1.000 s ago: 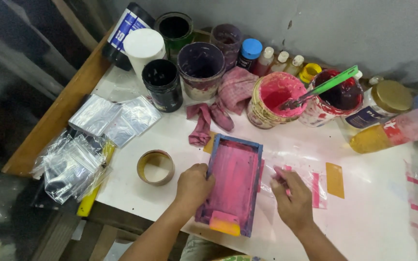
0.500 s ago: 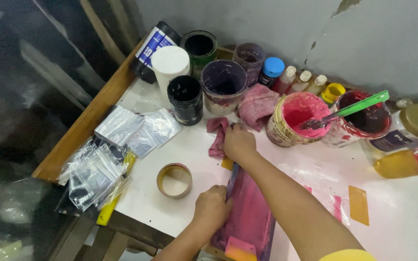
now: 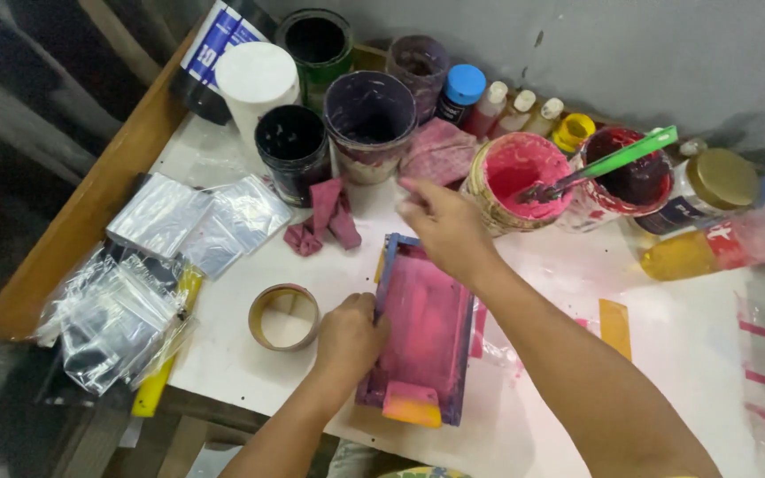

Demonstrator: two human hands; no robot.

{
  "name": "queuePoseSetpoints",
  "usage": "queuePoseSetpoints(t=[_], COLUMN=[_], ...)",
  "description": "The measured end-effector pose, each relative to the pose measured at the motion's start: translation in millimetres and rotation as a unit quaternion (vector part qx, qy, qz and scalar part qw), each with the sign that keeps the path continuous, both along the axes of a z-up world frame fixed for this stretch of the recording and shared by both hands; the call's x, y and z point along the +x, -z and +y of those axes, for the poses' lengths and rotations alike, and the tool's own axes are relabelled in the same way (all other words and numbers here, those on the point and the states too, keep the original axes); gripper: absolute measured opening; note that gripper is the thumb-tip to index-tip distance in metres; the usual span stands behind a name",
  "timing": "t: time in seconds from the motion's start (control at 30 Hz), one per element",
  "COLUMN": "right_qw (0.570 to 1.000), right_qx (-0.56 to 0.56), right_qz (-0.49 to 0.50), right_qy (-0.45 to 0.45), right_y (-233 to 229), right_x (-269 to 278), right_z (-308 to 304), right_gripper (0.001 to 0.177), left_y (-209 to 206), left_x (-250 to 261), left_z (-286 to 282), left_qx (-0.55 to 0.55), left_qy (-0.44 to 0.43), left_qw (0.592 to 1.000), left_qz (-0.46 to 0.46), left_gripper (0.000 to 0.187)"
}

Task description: The person uses a squeegee to spread pink ink across a screen printing frame. They then scoop more pink ink from a container using a green spatula and continue spreading the ink evenly across the screen.

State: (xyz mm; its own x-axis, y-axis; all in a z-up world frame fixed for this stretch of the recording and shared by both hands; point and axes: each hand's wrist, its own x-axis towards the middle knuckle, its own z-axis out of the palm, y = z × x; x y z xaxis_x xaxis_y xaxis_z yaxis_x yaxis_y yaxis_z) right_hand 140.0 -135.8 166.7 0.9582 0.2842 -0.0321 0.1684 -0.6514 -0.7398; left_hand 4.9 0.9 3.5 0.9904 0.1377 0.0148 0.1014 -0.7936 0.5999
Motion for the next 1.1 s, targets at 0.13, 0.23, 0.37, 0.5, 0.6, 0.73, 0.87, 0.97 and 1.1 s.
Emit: queuePoseSetpoints(t=[0.13, 0.23, 0.37, 0.5, 0.6, 0.73, 0.87, 0.97, 1.1], right_qw=[0.968, 0.971, 0.986, 0.985, 0.983, 0.983, 0.982, 0.978, 0.975], right_qx=[0.13, 0.132, 0.135, 0.135, 0.146, 0.155, 0.155, 0.155, 0.146], right_qz=[-0.203, -0.152, -0.073, -0.107, -0.107, -0.093, -0.106, -0.133, -0.155], right_qy=[0.066, 0.126, 0.067, -0.029, -0.035, -0.007, -0.014, -0.034, -0.061], right_y=[56.2, 124.4, 171.8, 183.2, 181.7, 185.2, 182.2, 179.1, 176.3], right_x=[-90.8, -167.3, -223.1, -235.7, -234.6, -236.8, -235.4, -234.7, -232.5], right_z=[-92.5, -142.9, -166.9, -169.6, -170.4, -171.6, -171.1, -168.7, -166.9], right_gripper=[0.029, 0.021, 0.028, 0.038, 0.04, 0.037, 0.036, 0.036, 0.037], left_y=[-1.8, 3.5, -12.5, -17.2, -13.7, -21.1, -32.9, -29.0, -19.7], left_x=[14.0, 12.6, 14.2, 14.5, 16.8, 19.2, 18.9, 16.3, 15.6], left_z=[1.0, -2.2, -11.9, -21.9, -21.9, -24.8, -27.5, -26.0, -22.9], left_qx=[-0.02, -0.012, -0.041, -0.032, -0.023, -0.013, -0.028, -0.024, -0.02], left_qy=[0.001, 0.004, -0.012, -0.002, -0.003, -0.008, -0.018, -0.014, -0.015], left_qw=[0.998, 1.0, 0.997, 0.997, 0.996, 0.996, 0.99, 0.991, 0.995], left_qz=[0.058, 0.01, 0.062, 0.076, 0.082, 0.085, 0.136, 0.134, 0.1], left_gripper=[0.021, 0.022, 0.023, 0.024, 0.023, 0.023, 0.025, 0.025, 0.022])
